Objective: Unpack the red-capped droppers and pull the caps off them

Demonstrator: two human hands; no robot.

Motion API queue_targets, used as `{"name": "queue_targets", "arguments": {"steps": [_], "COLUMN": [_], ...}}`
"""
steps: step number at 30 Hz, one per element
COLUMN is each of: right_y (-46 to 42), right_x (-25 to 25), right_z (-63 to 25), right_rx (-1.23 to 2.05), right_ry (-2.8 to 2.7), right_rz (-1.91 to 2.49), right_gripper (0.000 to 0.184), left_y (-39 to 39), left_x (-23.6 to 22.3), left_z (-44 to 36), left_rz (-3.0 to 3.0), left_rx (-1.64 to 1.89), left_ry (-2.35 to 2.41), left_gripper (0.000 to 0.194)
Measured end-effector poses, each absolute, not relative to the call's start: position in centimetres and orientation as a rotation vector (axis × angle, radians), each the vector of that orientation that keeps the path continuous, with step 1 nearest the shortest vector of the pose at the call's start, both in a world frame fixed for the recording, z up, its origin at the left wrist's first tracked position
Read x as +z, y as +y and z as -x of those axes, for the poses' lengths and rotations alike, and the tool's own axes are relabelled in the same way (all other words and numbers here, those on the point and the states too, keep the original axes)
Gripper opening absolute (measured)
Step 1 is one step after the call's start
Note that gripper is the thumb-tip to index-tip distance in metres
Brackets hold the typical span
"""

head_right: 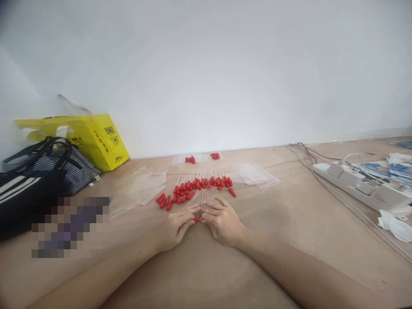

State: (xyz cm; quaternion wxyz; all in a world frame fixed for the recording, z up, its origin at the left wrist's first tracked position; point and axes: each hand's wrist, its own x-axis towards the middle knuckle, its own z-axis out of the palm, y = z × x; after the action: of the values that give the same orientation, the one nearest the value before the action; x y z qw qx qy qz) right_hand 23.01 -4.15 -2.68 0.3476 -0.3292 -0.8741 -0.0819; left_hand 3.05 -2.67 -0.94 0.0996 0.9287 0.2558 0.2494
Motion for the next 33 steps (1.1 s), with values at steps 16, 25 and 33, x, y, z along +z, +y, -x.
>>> {"name": "queue_targets", "arguments": {"steps": [16,25,33], "right_y": [-4.4,-4.4,-4.5], "right_x": [-2.4,-2.3,-2.0], "right_z": [-23.0,-23.0,-23.0], "right_rx": [-0.222,-0.189,-0.145], "right_ry": [-2.262,-2.272,-2.259], "right_rz": [0.797,0.812,0.773], "right_gripper": [0.016,0.016,0.015], "left_y": [-3.2,-3.3,-3.2], "left_x": [0.3,0.3,0.2], "left_z": [-3.1,-2.7,-2.5], "left_rz": [-2.624,-2.609,-2.607], "left_rx": [0.577,0.561,0.604], "left_ry": [0.718,0.729,0.69], "left_gripper": [0.023,0.021,0.019]}}
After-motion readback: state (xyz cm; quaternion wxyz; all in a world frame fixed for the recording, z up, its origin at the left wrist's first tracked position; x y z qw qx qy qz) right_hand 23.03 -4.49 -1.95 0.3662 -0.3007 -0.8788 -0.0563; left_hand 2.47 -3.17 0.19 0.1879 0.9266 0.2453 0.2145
